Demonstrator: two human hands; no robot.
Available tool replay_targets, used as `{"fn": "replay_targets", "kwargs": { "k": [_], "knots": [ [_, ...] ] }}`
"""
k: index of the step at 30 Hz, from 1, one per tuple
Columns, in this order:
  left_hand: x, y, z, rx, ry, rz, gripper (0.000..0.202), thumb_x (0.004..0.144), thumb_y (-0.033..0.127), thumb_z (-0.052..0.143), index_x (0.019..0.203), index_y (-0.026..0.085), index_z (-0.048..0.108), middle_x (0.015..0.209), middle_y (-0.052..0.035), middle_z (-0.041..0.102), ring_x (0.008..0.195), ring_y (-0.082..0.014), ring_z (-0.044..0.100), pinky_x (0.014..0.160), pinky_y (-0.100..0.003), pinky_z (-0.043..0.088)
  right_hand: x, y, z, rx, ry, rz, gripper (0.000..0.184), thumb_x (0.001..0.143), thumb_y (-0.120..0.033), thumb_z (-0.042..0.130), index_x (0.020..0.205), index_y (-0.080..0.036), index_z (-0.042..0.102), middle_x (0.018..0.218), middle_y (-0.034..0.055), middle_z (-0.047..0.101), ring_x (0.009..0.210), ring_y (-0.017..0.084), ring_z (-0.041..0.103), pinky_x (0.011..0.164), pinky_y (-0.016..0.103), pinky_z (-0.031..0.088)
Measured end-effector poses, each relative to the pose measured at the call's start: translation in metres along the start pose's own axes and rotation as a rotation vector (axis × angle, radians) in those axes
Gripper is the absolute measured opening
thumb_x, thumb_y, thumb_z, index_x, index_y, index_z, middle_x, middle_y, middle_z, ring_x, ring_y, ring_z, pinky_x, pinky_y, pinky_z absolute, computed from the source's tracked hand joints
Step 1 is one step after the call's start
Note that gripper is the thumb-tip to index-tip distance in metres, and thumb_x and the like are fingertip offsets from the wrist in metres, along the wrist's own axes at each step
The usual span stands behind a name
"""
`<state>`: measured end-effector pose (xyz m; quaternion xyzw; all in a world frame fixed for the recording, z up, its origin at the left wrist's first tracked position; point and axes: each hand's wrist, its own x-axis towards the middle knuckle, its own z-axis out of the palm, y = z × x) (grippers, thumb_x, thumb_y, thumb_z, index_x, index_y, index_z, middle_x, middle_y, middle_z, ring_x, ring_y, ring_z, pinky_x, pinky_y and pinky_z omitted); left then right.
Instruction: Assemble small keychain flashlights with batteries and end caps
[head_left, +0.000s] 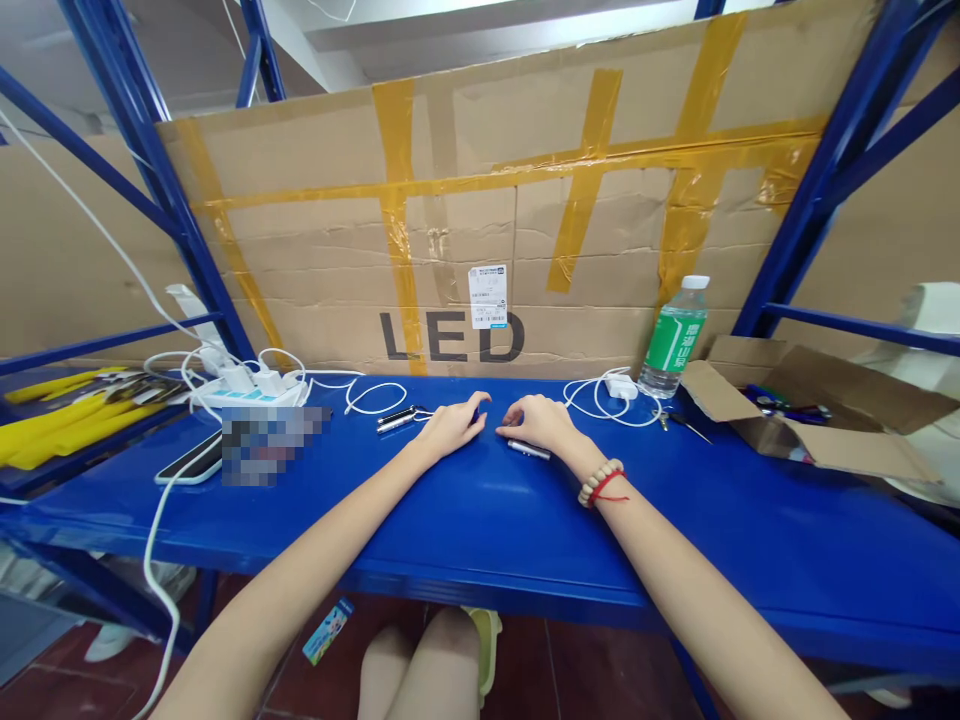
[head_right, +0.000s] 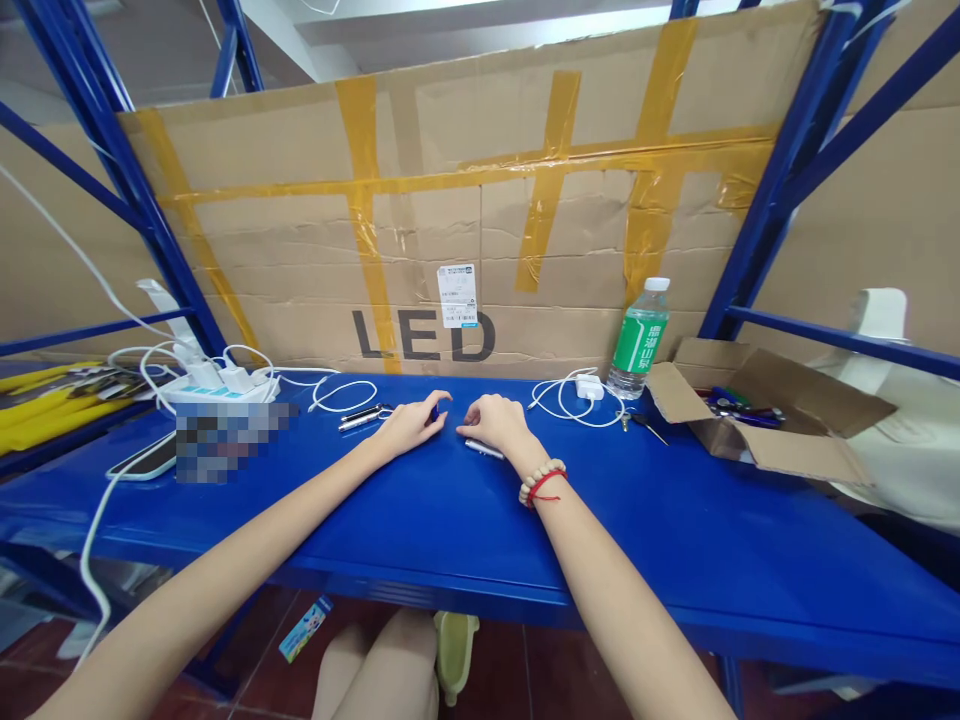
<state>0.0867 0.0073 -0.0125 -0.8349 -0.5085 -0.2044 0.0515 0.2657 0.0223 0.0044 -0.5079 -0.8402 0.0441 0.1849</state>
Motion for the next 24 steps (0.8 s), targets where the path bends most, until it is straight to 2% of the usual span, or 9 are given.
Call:
{"fn": "replay_targets", "kwargs": {
  "k": [5, 15, 24],
  "knots": [
    [-0.001, -0.001, 0.001, -0.030, -0.003, 0.004, 0.032, 0.087, 0.030, 0.040, 0.118, 0.023, 0.039, 0.080, -0.0006, 0.064, 0.074, -0.0177, 0.064, 0.064, -0.024, 0.046, 0.000, 0.002, 0.002, 0.003, -0.019, 0.002, 0.022, 0.070, -0.047, 0.063, 0.075, -0.026, 0.071, 0.081, -0.0003, 0.071, 0.078, 0.017, 0.064, 0.055, 0.023, 0.039],
    [-0.003, -0.003, 0.000, -0.043, -0.017, -0.009, 0.030, 0.083, 0.028, 0.045, 0.112, 0.022, 0.040, 0.071, 0.0011, 0.062, 0.069, -0.0181, 0.063, 0.060, -0.023, 0.045, 0.001, 0.002, 0.004, -0.055, -0.010, 0.092, 0.024, 0.068, -0.051, 0.064, 0.072, -0.028, 0.071, 0.079, -0.0009, 0.071, 0.079, 0.019, 0.064, 0.053, 0.024, 0.037],
    [-0.003, -0.009, 0.002, -0.044, -0.001, -0.029, 0.023, 0.081, 0.028, 0.047, 0.104, 0.023, 0.045, 0.070, 0.0016, 0.063, 0.067, -0.0171, 0.063, 0.058, -0.022, 0.043, 0.001, -0.014, 0.004, -0.036, -0.051, 0.098, 0.022, 0.066, -0.047, 0.068, 0.067, -0.025, 0.071, 0.074, 0.0019, 0.072, 0.074, 0.018, 0.064, 0.053, 0.023, 0.036]
  ]
}}
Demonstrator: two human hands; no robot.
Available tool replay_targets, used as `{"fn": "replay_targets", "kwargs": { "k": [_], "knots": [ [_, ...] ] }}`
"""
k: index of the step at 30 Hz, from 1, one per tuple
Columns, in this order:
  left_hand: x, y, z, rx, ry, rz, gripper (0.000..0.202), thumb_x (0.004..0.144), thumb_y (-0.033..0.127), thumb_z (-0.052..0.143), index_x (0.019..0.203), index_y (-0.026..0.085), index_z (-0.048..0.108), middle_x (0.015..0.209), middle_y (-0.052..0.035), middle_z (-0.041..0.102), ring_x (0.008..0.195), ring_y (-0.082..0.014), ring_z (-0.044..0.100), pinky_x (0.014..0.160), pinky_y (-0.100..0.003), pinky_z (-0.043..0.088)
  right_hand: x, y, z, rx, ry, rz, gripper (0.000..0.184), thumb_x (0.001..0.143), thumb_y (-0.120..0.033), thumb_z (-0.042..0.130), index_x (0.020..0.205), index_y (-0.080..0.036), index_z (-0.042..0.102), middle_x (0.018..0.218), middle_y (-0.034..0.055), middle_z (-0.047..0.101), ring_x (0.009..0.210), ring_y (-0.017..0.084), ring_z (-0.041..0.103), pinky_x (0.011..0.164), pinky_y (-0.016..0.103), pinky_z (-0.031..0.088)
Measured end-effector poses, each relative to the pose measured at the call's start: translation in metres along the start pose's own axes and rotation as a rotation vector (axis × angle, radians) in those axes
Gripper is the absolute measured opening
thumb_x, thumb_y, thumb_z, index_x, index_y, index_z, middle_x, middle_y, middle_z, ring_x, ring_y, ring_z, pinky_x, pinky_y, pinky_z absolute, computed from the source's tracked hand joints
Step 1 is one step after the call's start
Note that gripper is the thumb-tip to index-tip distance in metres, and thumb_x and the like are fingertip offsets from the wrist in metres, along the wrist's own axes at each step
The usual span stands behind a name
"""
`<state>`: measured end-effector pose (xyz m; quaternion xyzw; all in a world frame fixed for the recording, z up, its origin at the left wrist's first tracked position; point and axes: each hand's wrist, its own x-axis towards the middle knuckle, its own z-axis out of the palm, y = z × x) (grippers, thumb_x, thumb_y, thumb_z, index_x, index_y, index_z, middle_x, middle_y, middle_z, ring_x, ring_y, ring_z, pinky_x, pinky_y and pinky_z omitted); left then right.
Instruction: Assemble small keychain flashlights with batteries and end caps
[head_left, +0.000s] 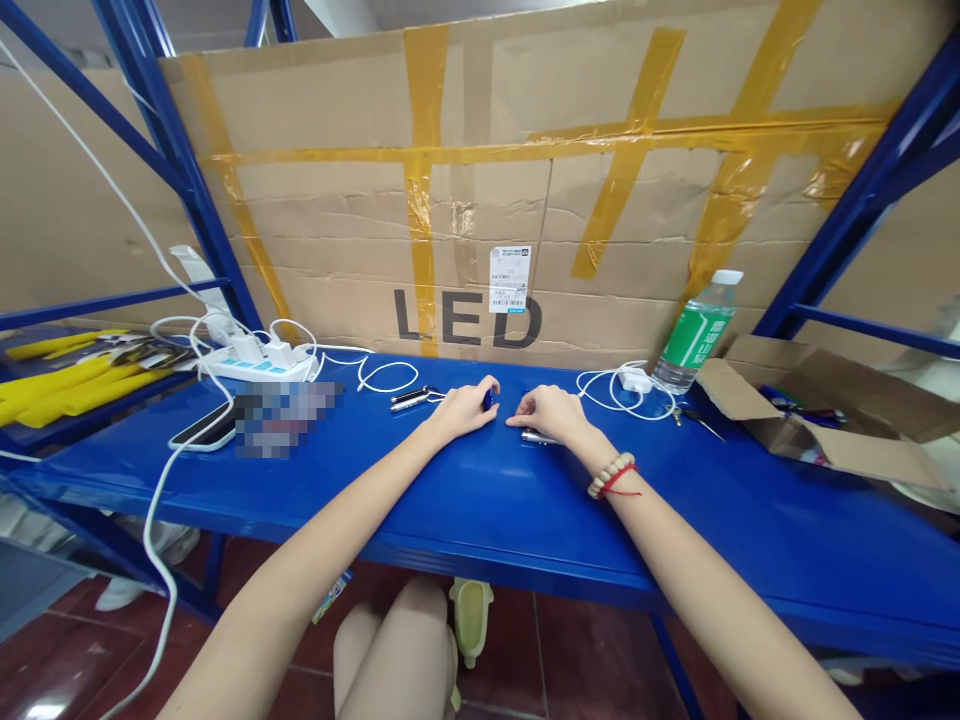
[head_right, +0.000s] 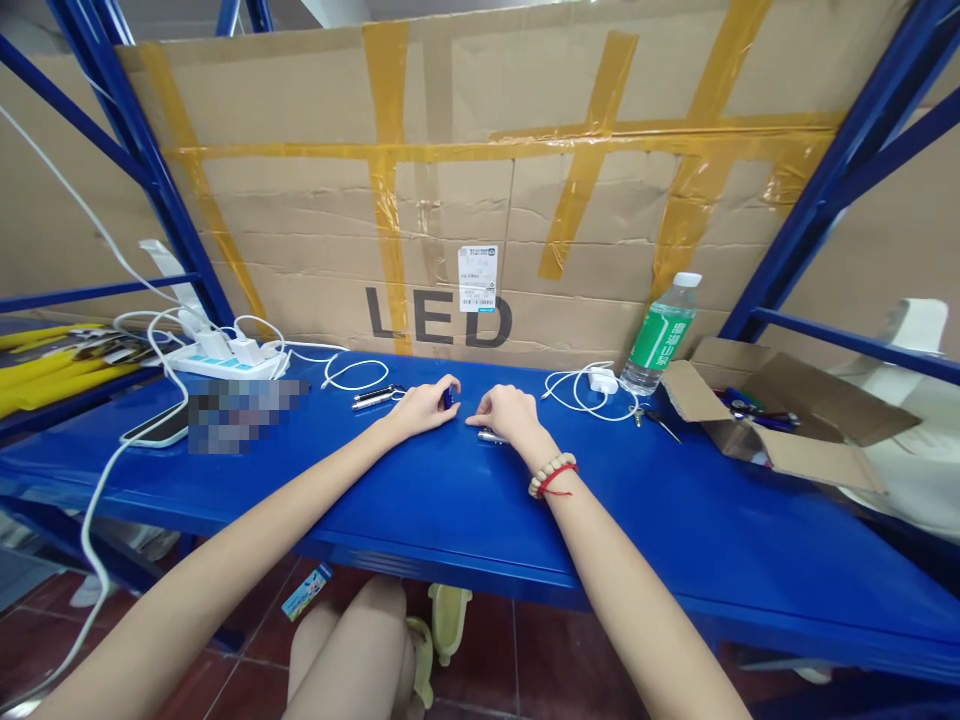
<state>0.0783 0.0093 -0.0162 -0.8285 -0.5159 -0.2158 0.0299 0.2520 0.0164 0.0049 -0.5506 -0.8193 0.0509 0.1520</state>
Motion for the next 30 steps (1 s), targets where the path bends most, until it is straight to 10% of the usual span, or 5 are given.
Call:
{"fn": "replay_targets", "kwargs": {
  "k": [30],
  "knots": [
    [0.000, 0.003, -0.002, 0.013, -0.032, 0.010, 0.038, 0.088, 0.030, 0.036, 0.122, 0.020, 0.026, 0.090, -0.0048, 0.063, 0.083, -0.0221, 0.064, 0.065, -0.029, 0.048, 0.008, 0.000, 0.008, 0.507, 0.359, -0.261, 0.014, 0.073, -0.012, 0.063, 0.083, -0.018, 0.070, 0.085, 0.0054, 0.070, 0.075, 0.016, 0.065, 0.072, 0.025, 0.049]
  ]
}}
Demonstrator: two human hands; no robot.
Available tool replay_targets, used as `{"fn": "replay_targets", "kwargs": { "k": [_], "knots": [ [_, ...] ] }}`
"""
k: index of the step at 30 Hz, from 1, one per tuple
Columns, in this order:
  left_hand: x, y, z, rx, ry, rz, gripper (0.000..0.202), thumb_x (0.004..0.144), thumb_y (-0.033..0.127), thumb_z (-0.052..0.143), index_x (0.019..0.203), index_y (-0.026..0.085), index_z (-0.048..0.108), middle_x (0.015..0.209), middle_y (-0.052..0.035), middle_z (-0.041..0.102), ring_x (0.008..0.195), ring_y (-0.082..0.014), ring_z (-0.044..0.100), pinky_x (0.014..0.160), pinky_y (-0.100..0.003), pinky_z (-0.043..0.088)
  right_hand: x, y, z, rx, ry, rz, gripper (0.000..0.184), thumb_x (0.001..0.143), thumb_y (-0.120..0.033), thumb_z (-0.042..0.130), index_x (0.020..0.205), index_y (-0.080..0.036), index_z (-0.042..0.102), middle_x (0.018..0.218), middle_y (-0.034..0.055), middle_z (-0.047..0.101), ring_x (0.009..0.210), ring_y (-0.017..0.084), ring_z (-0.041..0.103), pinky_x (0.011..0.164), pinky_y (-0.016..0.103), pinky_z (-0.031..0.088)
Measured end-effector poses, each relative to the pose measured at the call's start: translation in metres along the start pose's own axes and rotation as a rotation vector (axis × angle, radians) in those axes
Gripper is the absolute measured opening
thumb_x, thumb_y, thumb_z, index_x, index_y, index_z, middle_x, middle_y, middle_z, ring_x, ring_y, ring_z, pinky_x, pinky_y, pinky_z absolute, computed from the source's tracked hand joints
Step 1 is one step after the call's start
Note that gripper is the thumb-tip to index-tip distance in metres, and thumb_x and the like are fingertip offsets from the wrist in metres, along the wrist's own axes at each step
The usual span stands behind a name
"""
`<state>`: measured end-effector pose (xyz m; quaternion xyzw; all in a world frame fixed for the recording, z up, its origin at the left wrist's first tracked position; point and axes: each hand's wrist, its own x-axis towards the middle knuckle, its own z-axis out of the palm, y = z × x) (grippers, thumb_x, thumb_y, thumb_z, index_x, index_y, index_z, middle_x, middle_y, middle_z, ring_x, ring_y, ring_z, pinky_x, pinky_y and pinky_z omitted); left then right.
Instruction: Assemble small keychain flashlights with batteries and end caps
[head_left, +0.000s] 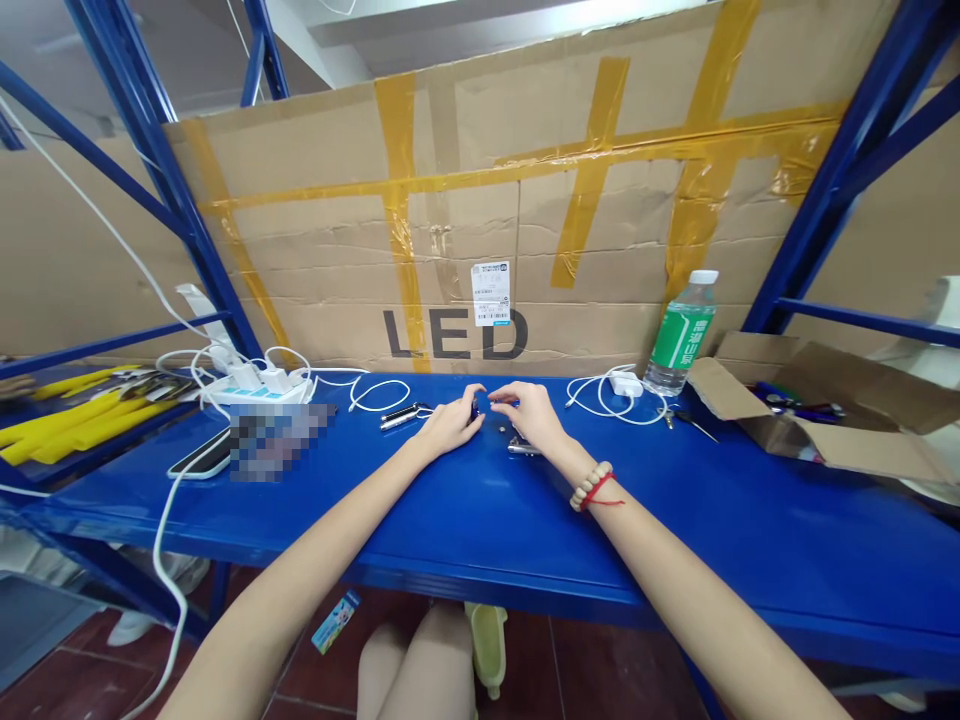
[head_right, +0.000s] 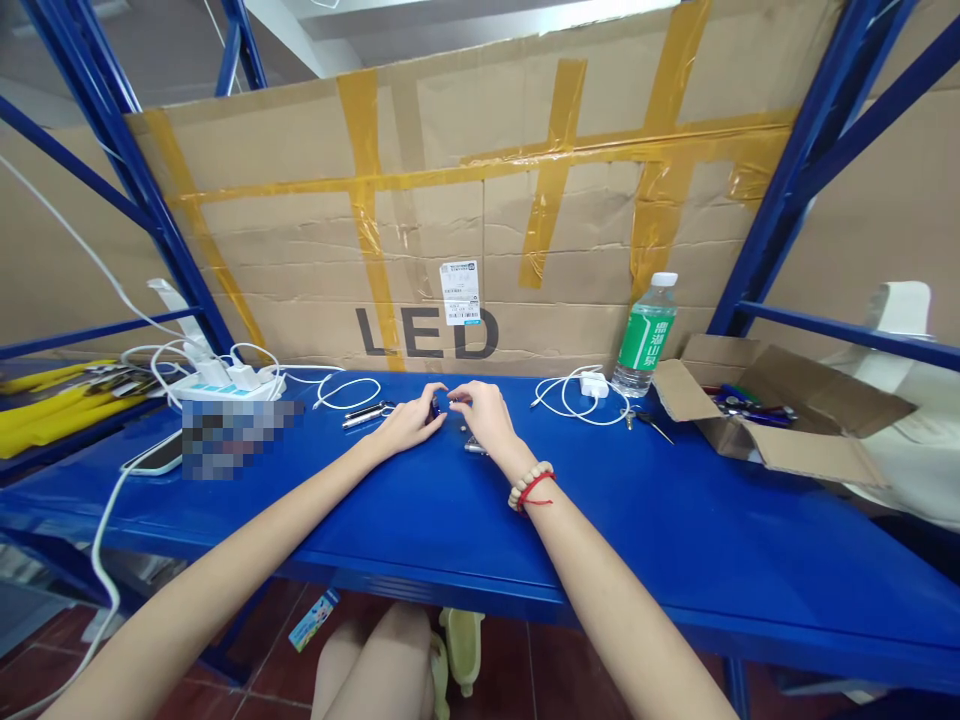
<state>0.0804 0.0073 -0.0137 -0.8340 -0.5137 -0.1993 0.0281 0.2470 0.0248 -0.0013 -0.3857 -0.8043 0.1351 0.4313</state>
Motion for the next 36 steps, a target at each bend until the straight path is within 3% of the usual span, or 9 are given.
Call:
{"fn": "replay_targets", "kwargs": {
  "k": [8, 12, 15, 21, 26, 31, 36],
  "knots": [
    [0.001, 0.000, 0.002, 0.027, 0.009, -0.021, 0.036, 0.085, 0.028, 0.038, 0.119, 0.018, 0.030, 0.090, -0.0059, 0.062, 0.083, -0.0233, 0.064, 0.065, -0.030, 0.048, -0.005, -0.006, -0.004, -0.150, 0.063, 0.009, 0.019, 0.084, -0.027, 0.051, 0.085, -0.019, 0.069, 0.087, 0.0060, 0.068, 0.077, 0.017, 0.062, 0.069, 0.026, 0.045],
    [0.001, -0.001, 0.002, 0.025, 0.001, -0.024, 0.034, 0.087, 0.022, 0.031, 0.121, 0.018, 0.027, 0.099, -0.0083, 0.062, 0.091, -0.0240, 0.062, 0.071, -0.033, 0.047, -0.003, -0.009, 0.001, -0.010, 0.080, 0.068, 0.019, 0.079, -0.032, 0.056, 0.078, -0.019, 0.070, 0.078, 0.0038, 0.070, 0.068, 0.015, 0.062, 0.063, 0.024, 0.045],
    [0.001, -0.002, 0.002, -0.017, -0.007, -0.006, 0.033, 0.088, 0.019, 0.028, 0.121, 0.018, 0.026, 0.109, -0.0099, 0.059, 0.098, -0.0233, 0.059, 0.075, -0.033, 0.047, -0.003, -0.010, 0.005, 0.144, 0.067, 0.151, 0.023, 0.076, -0.036, 0.057, 0.077, -0.018, 0.071, 0.068, 0.0034, 0.069, 0.053, 0.014, 0.059, 0.050, 0.023, 0.044],
    [0.001, -0.002, 0.000, -0.023, -0.015, 0.005, 0.018, 0.089, 0.019, 0.027, 0.103, 0.018, 0.037, 0.099, -0.0087, 0.059, 0.091, -0.0225, 0.060, 0.074, -0.033, 0.046, -0.001, -0.004, 0.004, 0.354, 0.140, 0.271, 0.027, 0.070, -0.037, 0.060, 0.076, -0.013, 0.071, 0.069, 0.0071, 0.069, 0.054, 0.015, 0.060, 0.040, 0.021, 0.043],
    [-0.001, 0.003, -0.004, -0.029, -0.020, 0.009, 0.019, 0.090, 0.034, 0.030, 0.097, 0.019, 0.039, 0.096, -0.0068, 0.058, 0.087, -0.0229, 0.060, 0.073, -0.033, 0.046, 0.001, 0.000, 0.004, 0.400, 0.115, 0.236, 0.027, 0.070, -0.035, 0.060, 0.081, -0.013, 0.071, 0.076, 0.0083, 0.071, 0.062, 0.017, 0.063, 0.042, 0.021, 0.045],
    [-0.002, 0.006, -0.007, -0.054, -0.045, -0.027, 0.028, 0.093, 0.036, 0.018, 0.097, 0.020, 0.040, 0.095, -0.0070, 0.057, 0.089, -0.0245, 0.060, 0.071, -0.034, 0.045, 0.003, -0.002, 0.003, 0.406, 0.037, 0.148, 0.018, 0.066, -0.030, 0.064, 0.073, -0.014, 0.071, 0.078, 0.0066, 0.071, 0.073, 0.017, 0.065, 0.068, 0.025, 0.051],
    [-0.004, 0.004, -0.009, -0.097, 0.012, 0.035, 0.027, 0.094, 0.034, 0.019, 0.100, 0.021, 0.042, 0.097, -0.0056, 0.059, 0.088, -0.0216, 0.060, 0.071, -0.031, 0.045, 0.005, 0.001, -0.003, 0.381, -0.027, 0.161, 0.027, 0.065, -0.037, 0.065, 0.074, -0.012, 0.071, 0.072, 0.0080, 0.071, 0.061, 0.016, 0.063, 0.047, 0.022, 0.047]
  ]
}}
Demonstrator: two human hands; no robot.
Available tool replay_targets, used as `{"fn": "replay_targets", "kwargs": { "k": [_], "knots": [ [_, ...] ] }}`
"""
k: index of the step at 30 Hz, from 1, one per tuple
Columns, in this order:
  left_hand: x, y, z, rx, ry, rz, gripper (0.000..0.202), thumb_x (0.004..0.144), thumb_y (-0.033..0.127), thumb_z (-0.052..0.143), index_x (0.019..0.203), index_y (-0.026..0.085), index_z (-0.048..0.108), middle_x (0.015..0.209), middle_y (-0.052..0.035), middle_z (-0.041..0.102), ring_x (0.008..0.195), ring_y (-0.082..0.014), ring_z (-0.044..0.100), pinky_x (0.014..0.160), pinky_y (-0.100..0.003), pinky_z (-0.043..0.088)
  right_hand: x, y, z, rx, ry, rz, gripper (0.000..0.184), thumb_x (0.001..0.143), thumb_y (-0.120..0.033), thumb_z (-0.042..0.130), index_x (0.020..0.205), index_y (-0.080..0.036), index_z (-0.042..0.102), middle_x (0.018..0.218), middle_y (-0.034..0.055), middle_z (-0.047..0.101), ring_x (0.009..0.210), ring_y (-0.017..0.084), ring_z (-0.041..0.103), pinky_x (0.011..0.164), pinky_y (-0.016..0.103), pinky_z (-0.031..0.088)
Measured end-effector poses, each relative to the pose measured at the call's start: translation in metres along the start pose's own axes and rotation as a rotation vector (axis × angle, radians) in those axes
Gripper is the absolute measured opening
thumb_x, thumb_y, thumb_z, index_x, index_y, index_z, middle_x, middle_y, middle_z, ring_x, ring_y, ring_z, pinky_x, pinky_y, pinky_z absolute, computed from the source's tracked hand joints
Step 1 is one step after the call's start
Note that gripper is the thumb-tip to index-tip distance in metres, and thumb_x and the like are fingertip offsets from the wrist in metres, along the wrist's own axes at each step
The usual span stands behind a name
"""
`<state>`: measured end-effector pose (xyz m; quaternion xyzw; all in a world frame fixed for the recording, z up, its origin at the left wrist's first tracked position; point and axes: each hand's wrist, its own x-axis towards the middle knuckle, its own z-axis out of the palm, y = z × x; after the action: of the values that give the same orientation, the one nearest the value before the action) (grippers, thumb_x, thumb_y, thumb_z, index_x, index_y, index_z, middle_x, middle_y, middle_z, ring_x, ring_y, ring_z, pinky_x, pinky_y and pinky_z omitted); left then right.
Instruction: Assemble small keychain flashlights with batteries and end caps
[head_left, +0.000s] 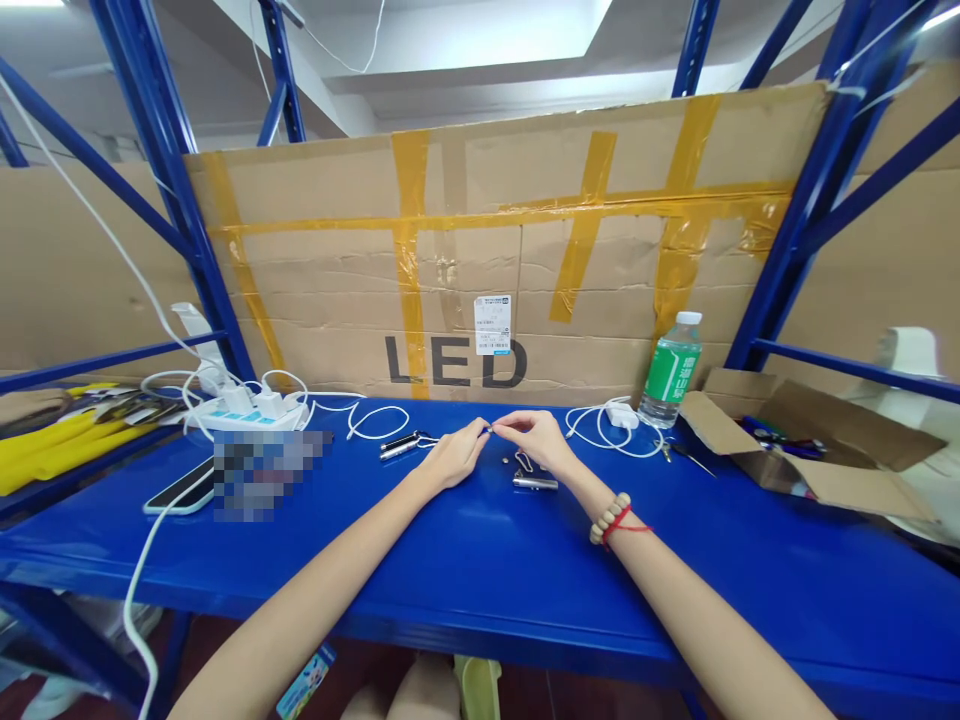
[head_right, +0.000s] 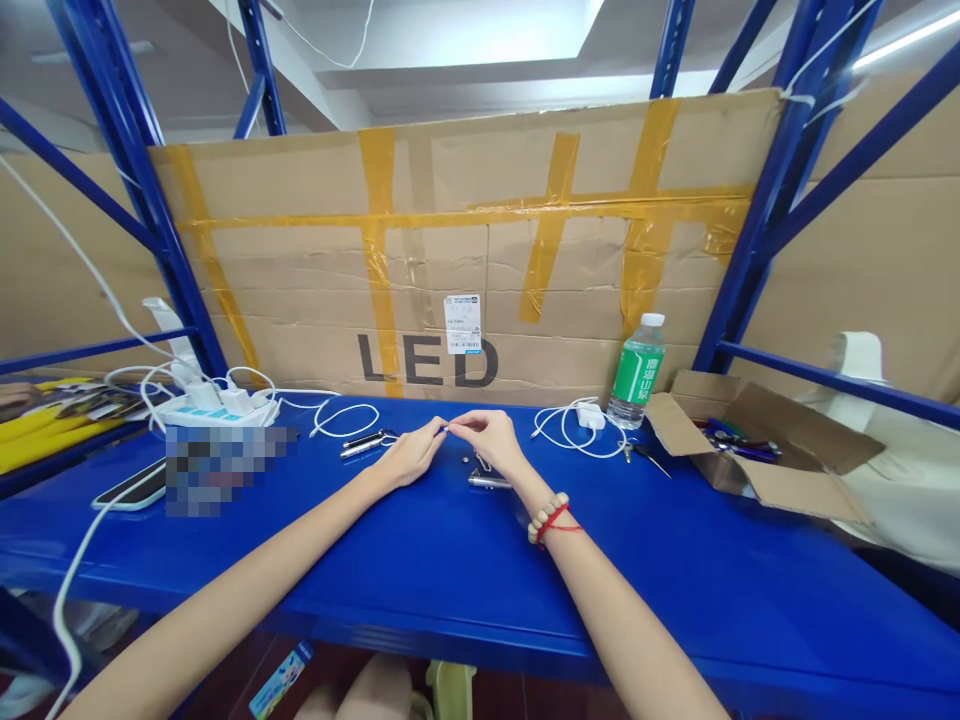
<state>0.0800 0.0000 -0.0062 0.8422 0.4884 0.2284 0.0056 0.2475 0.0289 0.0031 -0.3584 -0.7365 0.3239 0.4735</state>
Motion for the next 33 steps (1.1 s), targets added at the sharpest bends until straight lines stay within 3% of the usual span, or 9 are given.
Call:
{"fn": "replay_targets", "kwargs": {
  "k": [3, 9, 17, 26, 33],
  "knots": [
    [-0.001, -0.003, 0.000, 0.002, 0.034, 0.074, 0.025, 0.094, 0.031, 0.022, 0.101, 0.021, 0.044, 0.100, -0.0054, 0.059, 0.092, -0.0201, 0.059, 0.074, -0.029, 0.045, 0.001, -0.001, -0.005, -0.011, -0.057, 0.043, 0.033, 0.064, -0.041, 0.065, 0.076, -0.011, 0.071, 0.067, 0.0067, 0.069, 0.050, 0.012, 0.056, 0.037, 0.018, 0.039],
    [-0.002, -0.005, 0.003, 0.025, 0.035, 0.158, 0.024, 0.094, 0.026, 0.025, 0.103, 0.020, 0.046, 0.101, -0.0045, 0.061, 0.092, -0.0171, 0.059, 0.074, -0.026, 0.045, 0.005, -0.005, -0.017, -0.067, -0.252, 0.262, 0.031, 0.059, -0.040, 0.070, 0.069, -0.011, 0.070, 0.051, 0.0007, 0.060, 0.043, 0.006, 0.047, 0.037, 0.016, 0.038],
    [-0.002, 0.000, 0.005, 0.202, -0.072, 0.295, 0.024, 0.094, 0.025, 0.028, 0.100, 0.019, 0.050, 0.091, -0.0039, 0.062, 0.083, -0.0160, 0.061, 0.063, -0.022, 0.043, -0.004, 0.001, -0.026, -0.055, -0.549, 0.221, 0.023, 0.071, -0.034, 0.059, 0.065, -0.013, 0.064, 0.053, -0.0002, 0.059, 0.040, 0.006, 0.049, 0.036, 0.016, 0.040],
    [-0.005, 0.016, 0.008, 0.276, -0.077, 0.327, 0.024, 0.093, 0.025, 0.030, 0.097, 0.018, 0.052, 0.083, -0.0038, 0.060, 0.074, -0.0163, 0.060, 0.057, -0.022, 0.042, -0.022, 0.003, -0.033, -0.092, -0.592, 0.081, 0.026, 0.079, -0.032, 0.049, 0.063, -0.015, 0.060, 0.053, -0.0009, 0.055, 0.045, 0.007, 0.049, 0.043, 0.017, 0.040],
    [-0.006, 0.021, 0.005, 0.114, 0.106, 0.238, 0.028, 0.093, 0.026, 0.028, 0.099, 0.017, 0.054, 0.085, -0.0058, 0.062, 0.078, -0.0176, 0.060, 0.065, -0.026, 0.046, -0.023, -0.007, -0.030, 0.009, -0.486, 0.107, 0.034, 0.080, -0.042, 0.047, 0.062, -0.014, 0.056, 0.051, -0.0023, 0.047, 0.045, 0.006, 0.040, 0.042, 0.017, 0.033]
  ]
}}
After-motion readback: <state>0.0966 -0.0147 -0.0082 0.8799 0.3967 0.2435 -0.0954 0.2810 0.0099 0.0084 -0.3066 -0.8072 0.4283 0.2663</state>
